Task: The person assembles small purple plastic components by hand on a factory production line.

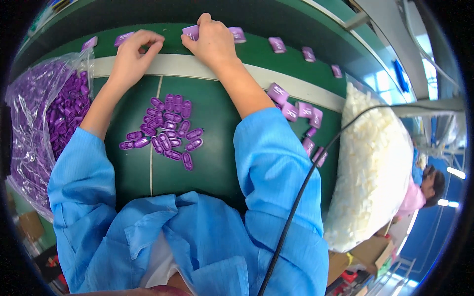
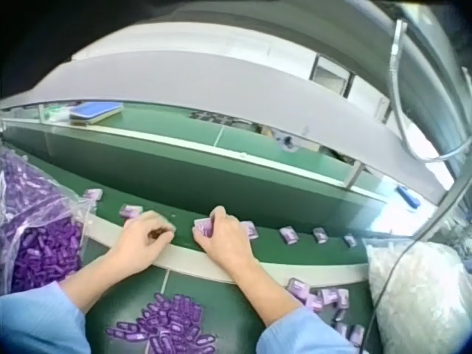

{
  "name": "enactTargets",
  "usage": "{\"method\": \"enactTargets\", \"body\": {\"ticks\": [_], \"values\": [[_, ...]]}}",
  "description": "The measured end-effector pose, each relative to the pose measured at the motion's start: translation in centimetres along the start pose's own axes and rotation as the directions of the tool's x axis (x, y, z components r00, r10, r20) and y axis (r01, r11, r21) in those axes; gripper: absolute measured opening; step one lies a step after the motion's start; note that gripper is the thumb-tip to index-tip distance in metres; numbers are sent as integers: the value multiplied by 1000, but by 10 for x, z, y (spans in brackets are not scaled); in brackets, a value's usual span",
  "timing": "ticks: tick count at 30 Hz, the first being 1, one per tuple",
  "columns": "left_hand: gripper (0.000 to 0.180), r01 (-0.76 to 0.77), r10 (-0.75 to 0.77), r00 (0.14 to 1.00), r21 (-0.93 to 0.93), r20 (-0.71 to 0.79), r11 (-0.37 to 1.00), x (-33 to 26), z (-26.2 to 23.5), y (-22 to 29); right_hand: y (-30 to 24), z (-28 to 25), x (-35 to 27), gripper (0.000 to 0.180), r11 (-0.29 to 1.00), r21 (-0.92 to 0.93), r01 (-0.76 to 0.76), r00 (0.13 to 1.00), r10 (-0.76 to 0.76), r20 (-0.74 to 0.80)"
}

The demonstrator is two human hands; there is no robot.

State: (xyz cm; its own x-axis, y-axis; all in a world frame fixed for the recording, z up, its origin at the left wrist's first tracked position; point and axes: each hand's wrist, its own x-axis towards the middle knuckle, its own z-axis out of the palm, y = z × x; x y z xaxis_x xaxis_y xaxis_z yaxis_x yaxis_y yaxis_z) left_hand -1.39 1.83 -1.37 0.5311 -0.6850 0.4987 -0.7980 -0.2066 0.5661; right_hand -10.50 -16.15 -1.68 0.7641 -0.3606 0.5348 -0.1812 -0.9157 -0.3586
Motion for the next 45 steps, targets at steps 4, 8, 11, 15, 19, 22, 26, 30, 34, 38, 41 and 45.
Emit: {"method": "enactTargets", "body": {"ticks": [4, 8, 11, 15, 19, 22, 26, 30, 34, 38, 41, 45], "values": [[26, -100, 96, 991, 41, 93, 994, 6, 14, 14, 37, -78, -16, 51, 982, 35, -188, 980, 190, -66], [79, -35, 7, 953, 87, 304, 996, 53, 59, 32, 106, -172, -77, 47, 885, -288, -366, 927, 373, -34], [95, 18, -95, 939, 228, 329, 973, 83, 107, 49, 142, -208, -132, 42, 721, -440, -535, 820, 568, -67], [82, 3, -78, 944, 228, 322, 974, 93, 149, 92, 144, -208, -174, 44, 680, -454, -576, 788, 609, -89], [48, -234, 142, 930, 249, 339, 940, 89, 171, 96, 122, -209, -147, 39, 701, -635, -324, 905, 426, 8], [43, -134, 122, 916, 5, 381, 991, 87, 165, 95, 109, -204, -87, 31, 773, -573, -274, 894, 425, 145], [35, -349, 399, 891, -235, 215, 907, 53, 151, 135, 153, -156, -18, 31, 820, -481, -308, 888, 430, 163], [35, -301, 339, 907, -178, 251, 937, 48, 150, 137, 187, -108, -11, 41, 802, -524, -286, 894, 420, 154], [33, -100, 102, 946, -21, 307, 995, 48, 153, 114, 170, -101, -3, 48, 840, -468, -273, 845, 442, 300], [36, -217, 205, 922, -1, 328, 976, 58, 165, 110, 163, -121, -11, 49, 855, -396, -336, 864, 447, 233], [36, -172, 185, 961, -78, 206, 982, 60, 175, 110, 149, -137, -18, 49, 867, -200, -456, 864, 485, 134], [35, -52, 96, 990, -361, 106, 931, 56, 170, 128, 105, -158, -35, 40, 781, 327, -533, 843, 523, 124]]}}
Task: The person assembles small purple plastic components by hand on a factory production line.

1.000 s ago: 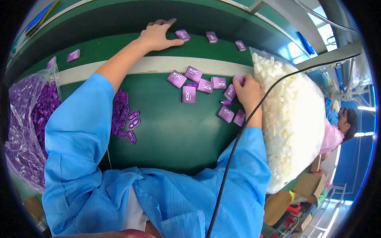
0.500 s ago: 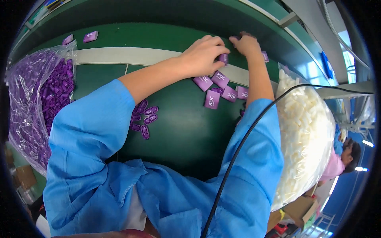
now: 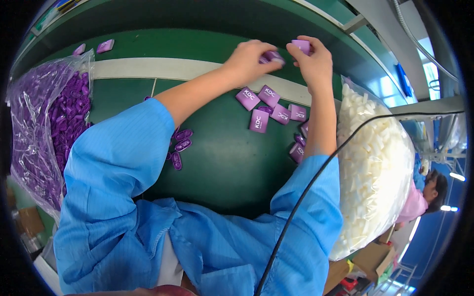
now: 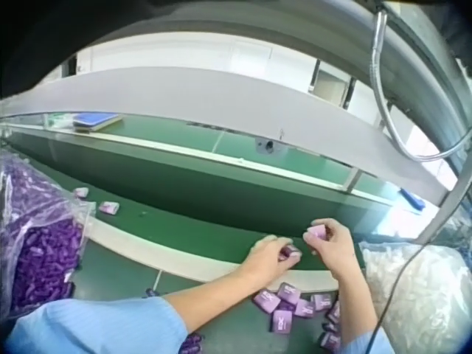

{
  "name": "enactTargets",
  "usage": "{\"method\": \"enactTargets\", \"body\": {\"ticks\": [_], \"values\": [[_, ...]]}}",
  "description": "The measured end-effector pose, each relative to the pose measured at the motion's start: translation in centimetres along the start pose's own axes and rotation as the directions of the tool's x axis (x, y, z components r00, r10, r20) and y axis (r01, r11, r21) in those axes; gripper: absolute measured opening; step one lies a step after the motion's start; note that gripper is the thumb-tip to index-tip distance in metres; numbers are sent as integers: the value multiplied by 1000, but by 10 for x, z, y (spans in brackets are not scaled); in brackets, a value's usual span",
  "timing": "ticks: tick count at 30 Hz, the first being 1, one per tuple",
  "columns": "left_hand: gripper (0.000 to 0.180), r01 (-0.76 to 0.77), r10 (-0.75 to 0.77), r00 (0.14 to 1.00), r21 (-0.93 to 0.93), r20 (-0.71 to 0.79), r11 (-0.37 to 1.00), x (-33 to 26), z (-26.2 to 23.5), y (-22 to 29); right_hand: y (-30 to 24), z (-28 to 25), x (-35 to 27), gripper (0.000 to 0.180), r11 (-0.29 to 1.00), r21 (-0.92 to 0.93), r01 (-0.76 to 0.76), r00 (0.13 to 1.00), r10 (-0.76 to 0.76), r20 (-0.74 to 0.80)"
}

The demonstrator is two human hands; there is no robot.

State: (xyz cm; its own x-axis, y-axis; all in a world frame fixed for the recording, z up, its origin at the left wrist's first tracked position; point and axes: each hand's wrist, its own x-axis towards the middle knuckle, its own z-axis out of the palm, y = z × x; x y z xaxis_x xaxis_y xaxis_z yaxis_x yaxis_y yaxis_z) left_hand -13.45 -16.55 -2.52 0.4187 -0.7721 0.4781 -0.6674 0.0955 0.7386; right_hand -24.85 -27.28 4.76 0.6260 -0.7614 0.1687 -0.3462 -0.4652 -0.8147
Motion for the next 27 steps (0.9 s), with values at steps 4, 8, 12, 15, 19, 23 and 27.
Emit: {"method": "enactTargets", "body": {"ticks": [4, 8, 12, 15, 19, 23, 27], "values": [[31, -142, 129, 969, 48, 212, 989, -18, 21, 27, -30, 7, -38, 33, 936, 330, 122, 992, -107, -63], [31, -294, 246, 928, 146, 279, 945, -42, 18, 48, -63, 24, -69, 31, 953, 261, 152, 988, -148, -35], [18, -502, 325, 795, 256, 512, 826, -86, -64, 95, -78, 46, -76, 33, 888, 418, 190, 976, -216, 15], [15, -303, 138, 873, 297, 468, 905, -112, -145, 79, -77, 87, -79, 33, 939, 343, 19, 945, -129, 301], [15, -53, -30, 975, 362, 219, 931, -138, -197, 18, -55, 138, -83, 32, 866, 407, -292, 776, -34, 630], [15, -49, -30, 973, 331, 230, 942, -155, -201, 0, -52, 149, -85, 27, 811, 463, -358, 768, -26, 640], [15, 161, -293, 905, 391, 307, 906, -145, -208, 15, -53, 145, -86, 25, 839, 436, -324, 741, -61, 668]]}}
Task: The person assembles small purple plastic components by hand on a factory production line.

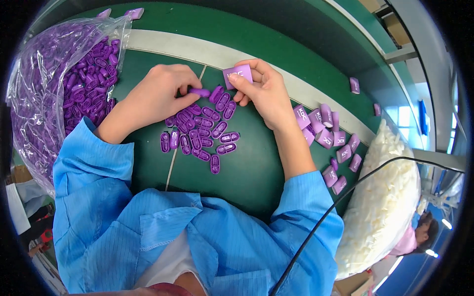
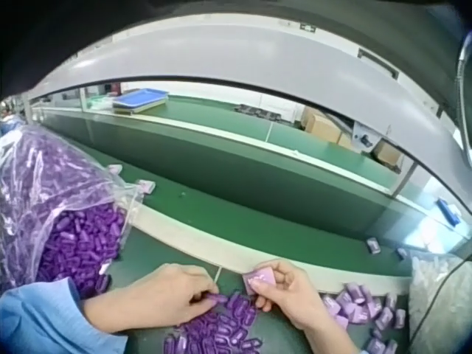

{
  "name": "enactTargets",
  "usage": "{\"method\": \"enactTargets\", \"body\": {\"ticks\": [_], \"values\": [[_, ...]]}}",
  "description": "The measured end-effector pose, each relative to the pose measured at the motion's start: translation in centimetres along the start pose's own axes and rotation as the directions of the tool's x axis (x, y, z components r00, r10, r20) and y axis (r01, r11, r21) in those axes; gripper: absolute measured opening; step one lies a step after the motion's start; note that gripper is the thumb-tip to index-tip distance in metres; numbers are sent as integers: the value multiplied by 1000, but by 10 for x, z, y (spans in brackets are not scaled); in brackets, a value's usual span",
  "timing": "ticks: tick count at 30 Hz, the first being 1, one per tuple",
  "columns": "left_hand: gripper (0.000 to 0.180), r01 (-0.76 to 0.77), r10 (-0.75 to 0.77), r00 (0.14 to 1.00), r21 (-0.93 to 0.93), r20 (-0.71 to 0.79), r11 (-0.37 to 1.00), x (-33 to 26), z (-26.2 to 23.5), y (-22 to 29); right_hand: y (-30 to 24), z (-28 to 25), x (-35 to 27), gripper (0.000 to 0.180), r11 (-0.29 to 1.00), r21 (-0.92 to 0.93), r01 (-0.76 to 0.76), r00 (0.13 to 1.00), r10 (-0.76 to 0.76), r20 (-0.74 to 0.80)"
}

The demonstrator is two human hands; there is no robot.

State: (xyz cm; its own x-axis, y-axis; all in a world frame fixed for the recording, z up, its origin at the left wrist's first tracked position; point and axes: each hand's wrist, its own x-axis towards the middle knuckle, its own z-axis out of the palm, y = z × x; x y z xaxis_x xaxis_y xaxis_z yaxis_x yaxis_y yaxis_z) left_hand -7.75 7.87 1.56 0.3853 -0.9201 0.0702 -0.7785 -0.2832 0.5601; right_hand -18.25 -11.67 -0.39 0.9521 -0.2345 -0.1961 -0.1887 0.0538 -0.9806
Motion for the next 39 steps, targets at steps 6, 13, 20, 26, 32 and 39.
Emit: {"method": "enactTargets", "body": {"ticks": [6, 13, 20, 26, 32, 39], "values": [[28, 112, -197, 980, -805, -6, 583, 44, 18, -18, -1, 9, 2, 26, 954, 299, 29, 998, -12, -58], [32, 79, -194, 978, -722, -77, 687, 36, 20, 4, 1, 11, 0, 25, 975, 49, 216, 960, -203, -192], [31, -22, -225, 958, -828, -177, 560, 33, 32, -9, -7, 14, -7, 24, 973, -14, 228, 958, -227, -177], [31, -76, -197, 963, -890, -182, 450, 31, 34, -5, -5, 11, -4, 25, 980, 73, 184, 976, -174, -128], [28, -34, -206, 959, -801, -194, 597, 29, 31, -4, -6, 12, -9, 24, 982, 37, 186, 975, -180, -127], [26, -60, -166, 956, -718, -240, 694, 27, 27, 1, -8, 13, -14, 26, 973, -35, 227, 962, -230, -149]]}}
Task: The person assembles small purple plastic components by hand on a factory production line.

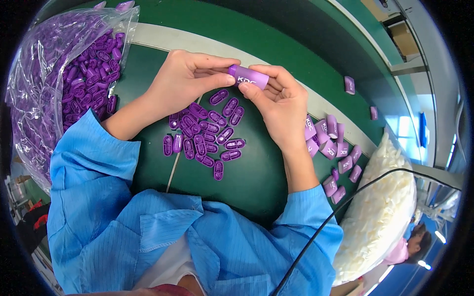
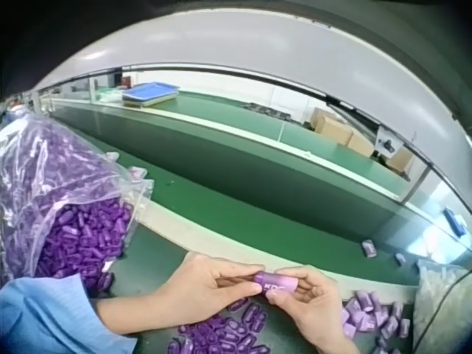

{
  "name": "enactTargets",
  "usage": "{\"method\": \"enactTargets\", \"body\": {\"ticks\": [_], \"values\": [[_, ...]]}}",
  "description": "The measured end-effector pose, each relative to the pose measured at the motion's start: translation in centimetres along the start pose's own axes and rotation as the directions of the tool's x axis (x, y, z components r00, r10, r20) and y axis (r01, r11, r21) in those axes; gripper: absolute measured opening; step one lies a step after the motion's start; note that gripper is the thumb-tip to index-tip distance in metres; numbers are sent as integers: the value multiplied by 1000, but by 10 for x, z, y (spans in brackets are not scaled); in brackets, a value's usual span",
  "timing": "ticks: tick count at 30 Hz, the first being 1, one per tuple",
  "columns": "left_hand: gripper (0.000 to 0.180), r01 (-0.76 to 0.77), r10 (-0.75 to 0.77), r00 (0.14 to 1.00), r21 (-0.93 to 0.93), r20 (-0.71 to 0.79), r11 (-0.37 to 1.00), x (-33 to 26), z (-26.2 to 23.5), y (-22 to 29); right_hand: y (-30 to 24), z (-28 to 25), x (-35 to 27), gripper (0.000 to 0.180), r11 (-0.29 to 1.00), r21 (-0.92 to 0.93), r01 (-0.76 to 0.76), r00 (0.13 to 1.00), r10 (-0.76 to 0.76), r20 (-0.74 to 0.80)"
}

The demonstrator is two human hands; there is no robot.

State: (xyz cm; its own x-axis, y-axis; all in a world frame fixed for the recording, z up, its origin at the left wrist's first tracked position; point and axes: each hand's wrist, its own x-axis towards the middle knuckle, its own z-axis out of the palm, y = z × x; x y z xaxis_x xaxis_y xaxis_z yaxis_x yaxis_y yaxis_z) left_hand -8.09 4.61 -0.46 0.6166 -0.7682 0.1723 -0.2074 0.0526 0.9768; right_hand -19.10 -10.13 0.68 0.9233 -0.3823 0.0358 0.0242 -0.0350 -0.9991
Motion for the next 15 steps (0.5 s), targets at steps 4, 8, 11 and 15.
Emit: {"method": "enactTargets", "body": {"ticks": [4, 8, 11, 15], "values": [[25, -37, 37, 999, 47, 1, 998, -1, 1, -1, 0, -4, 0, 27, 1000, -20, 24, 999, -23, 27], [25, -55, 61, 996, 96, -64, 994, -8, 8, -5, 6, 1, 1, 26, 1000, -10, -4, 1000, 4, 19], [25, -132, 186, 976, 368, -116, 920, -14, 10, -2, 11, 20, -5, 24, 989, -119, 84, 991, -96, -92], [25, -223, 318, 942, 508, -107, 832, -6, 12, 3, 12, 19, -3, 24, 826, -513, 232, 928, -346, -136]]}}
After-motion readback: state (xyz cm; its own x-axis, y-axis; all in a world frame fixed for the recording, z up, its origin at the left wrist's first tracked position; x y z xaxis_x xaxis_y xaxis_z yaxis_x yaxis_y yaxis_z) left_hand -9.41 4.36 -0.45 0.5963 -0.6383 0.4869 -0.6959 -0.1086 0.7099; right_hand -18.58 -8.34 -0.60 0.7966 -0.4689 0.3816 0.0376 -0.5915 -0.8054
